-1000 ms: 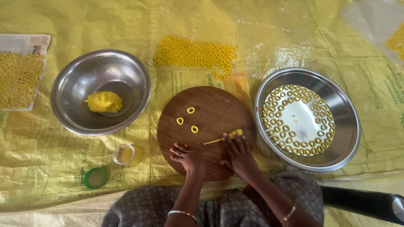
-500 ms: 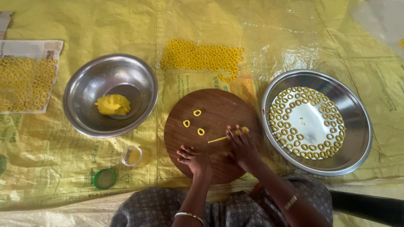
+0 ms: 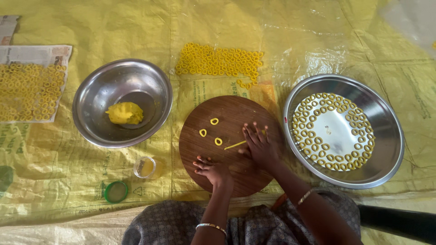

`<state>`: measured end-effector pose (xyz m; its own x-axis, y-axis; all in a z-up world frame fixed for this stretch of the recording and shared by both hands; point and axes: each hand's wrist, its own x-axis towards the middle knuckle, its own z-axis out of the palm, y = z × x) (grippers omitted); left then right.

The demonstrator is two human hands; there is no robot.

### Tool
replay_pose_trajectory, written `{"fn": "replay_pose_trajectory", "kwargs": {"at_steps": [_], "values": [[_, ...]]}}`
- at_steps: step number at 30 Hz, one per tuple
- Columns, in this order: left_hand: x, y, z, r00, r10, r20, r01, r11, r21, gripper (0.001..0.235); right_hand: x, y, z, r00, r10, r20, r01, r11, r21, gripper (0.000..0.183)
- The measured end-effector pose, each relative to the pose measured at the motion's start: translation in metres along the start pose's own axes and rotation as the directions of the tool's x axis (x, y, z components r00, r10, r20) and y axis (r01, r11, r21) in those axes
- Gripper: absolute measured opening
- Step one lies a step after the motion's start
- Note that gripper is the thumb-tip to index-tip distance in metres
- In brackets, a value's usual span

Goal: The person rolls yellow dough into thin ropes on a wooden board, then cuts and joins the ends to form small rings. The rings are placed into a metal tray. The person repeats this process continuously.

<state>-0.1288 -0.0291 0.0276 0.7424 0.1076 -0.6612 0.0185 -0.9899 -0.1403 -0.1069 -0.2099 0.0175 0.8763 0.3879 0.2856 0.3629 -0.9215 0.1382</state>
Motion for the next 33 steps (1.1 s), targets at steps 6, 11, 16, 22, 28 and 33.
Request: {"fn": "replay_pose_trajectory", "kwargs": {"at_steps": [6,11,16,22,28,33], "values": [[0.003,-0.004,0.008,0.999,0.007,-0.048,-0.011,0.997,-0.080,0.079,-0.066,-0.016,-0.042,0.976,0.031,0.216,-0.042,0.998,0.046,0.086],[0.009,-0.002,0.012,0.999,0.027,-0.026,-0.028,0.999,-0.030,0.080,-0.047,-0.010,-0.027,0.977,0.048,0.210,-0.046,0.999,-0.012,0.085],[0.009,0.000,0.007,0.998,-0.031,-0.055,0.029,0.999,-0.043,0.079,0.002,0.003,-0.005,0.996,0.015,0.089,-0.012,0.999,-0.030,0.085],[0.005,-0.004,0.005,0.999,0.023,-0.028,-0.026,0.993,-0.111,0.081,-0.045,-0.005,-0.034,0.968,0.023,0.251,-0.002,0.997,-0.082,0.086],[0.014,0.001,0.013,0.999,0.019,-0.041,-0.021,0.998,-0.059,0.085,-0.061,-0.003,-0.033,0.982,0.013,0.187,-0.013,1.000,-0.003,0.088],[0.020,0.005,0.018,0.997,-0.049,-0.064,0.045,0.997,-0.065,0.076,-0.010,0.011,-0.008,0.999,-0.040,-0.027,0.040,0.999,-0.004,0.085]]}}
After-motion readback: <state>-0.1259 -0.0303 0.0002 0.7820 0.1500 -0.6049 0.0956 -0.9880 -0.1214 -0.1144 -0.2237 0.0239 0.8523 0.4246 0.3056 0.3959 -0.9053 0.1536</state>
